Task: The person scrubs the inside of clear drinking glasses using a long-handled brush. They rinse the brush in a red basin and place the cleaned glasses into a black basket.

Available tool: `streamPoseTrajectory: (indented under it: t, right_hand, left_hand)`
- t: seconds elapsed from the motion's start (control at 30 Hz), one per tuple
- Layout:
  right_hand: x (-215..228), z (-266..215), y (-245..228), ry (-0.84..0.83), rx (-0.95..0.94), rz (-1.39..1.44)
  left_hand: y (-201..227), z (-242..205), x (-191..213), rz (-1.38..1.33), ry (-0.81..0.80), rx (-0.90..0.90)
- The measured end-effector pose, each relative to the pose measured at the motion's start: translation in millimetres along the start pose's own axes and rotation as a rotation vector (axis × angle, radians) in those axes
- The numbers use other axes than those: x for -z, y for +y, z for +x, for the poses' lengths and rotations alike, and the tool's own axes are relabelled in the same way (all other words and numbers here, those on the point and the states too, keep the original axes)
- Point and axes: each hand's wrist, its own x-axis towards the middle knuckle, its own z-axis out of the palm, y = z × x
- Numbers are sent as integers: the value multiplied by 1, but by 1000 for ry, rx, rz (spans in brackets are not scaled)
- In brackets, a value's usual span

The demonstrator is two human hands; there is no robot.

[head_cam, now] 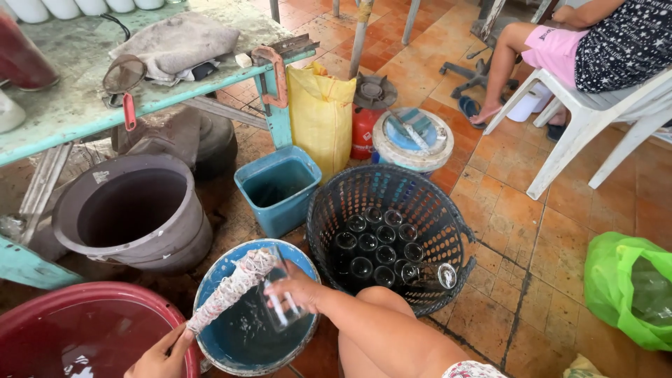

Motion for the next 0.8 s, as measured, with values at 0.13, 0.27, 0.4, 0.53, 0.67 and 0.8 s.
streamPoseTrajectory:
  t: [0.13,0.27,0.4,0.53,0.67,0.8]
  right_hand:
    - [-6,5,12,3,-51,-6]
    - [-4,7,25,-29,-126,-99]
    - [4,7,6,11,-7,76]
    - [-11,0,12,-4,-92,-80]
    - [-5,4,22,-26,-96,-135]
    - [2,8,6,27,14,67]
  left_hand:
    - [4,-2,-18,-30,70,-104]
    - [4,-2,-15,-38,10,-83]
    - [3,-4,1,-47,-10,-24]
    - [2,16,-29,0,3,-88]
    - [11,5,-11,-29,-71,-46]
    - [9,6,1,-62,-131,11]
